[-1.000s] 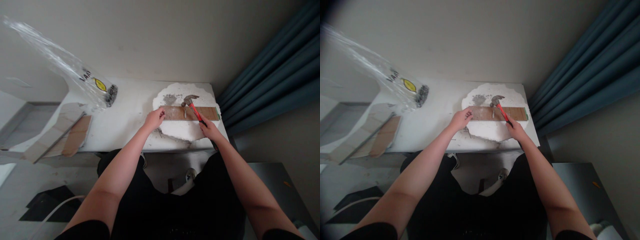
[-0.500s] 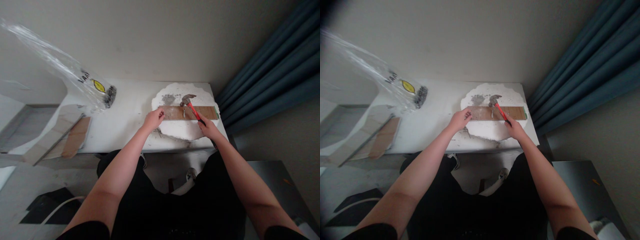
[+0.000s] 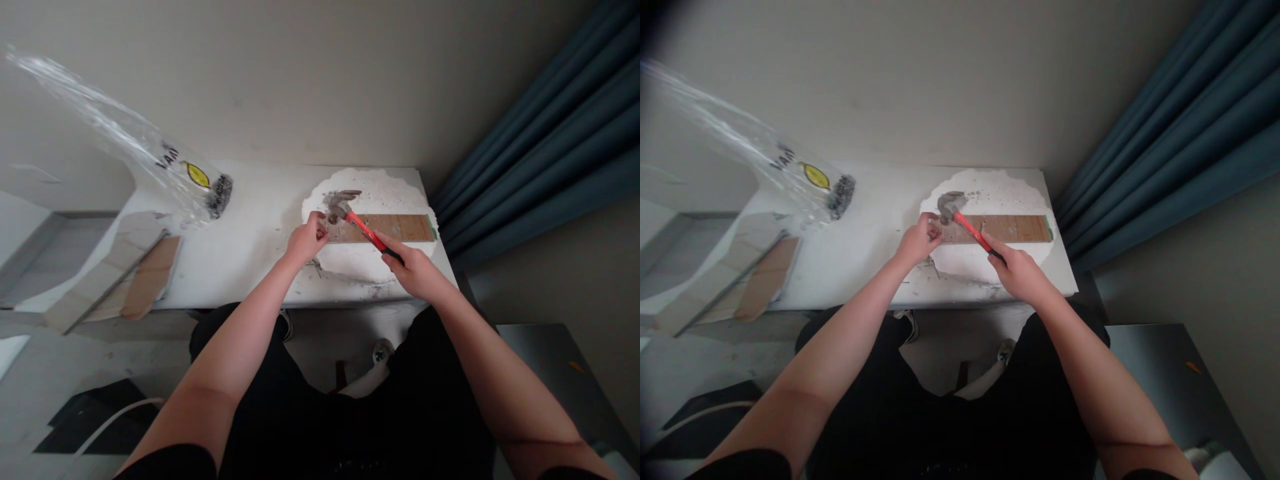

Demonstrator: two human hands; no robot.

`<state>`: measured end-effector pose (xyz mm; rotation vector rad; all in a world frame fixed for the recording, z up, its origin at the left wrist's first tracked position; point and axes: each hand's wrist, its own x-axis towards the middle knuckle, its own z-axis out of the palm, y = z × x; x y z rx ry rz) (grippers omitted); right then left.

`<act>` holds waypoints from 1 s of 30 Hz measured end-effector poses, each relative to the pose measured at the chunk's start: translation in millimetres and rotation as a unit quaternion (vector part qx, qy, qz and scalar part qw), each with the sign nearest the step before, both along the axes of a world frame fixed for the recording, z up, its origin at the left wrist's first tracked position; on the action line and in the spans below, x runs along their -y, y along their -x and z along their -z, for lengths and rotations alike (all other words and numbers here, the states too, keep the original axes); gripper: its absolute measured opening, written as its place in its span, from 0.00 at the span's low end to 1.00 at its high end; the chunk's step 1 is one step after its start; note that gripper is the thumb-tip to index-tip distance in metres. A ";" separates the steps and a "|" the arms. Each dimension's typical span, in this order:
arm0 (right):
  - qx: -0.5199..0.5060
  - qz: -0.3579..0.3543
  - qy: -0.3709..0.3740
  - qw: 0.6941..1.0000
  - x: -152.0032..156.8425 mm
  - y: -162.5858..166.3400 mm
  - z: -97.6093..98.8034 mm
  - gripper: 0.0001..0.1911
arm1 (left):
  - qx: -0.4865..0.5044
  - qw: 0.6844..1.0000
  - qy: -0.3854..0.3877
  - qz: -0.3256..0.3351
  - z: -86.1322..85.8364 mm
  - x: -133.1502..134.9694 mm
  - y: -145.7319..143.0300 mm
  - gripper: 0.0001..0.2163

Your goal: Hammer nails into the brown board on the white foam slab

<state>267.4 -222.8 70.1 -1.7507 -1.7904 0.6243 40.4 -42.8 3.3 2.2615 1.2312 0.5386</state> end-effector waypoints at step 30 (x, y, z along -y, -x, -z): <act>0.051 0.030 0.026 0.998 0.2 22.8 -3.1 0.31 | 0.001 1.000 0.002 -0.010 5.4 -1.5 -3.8 0.23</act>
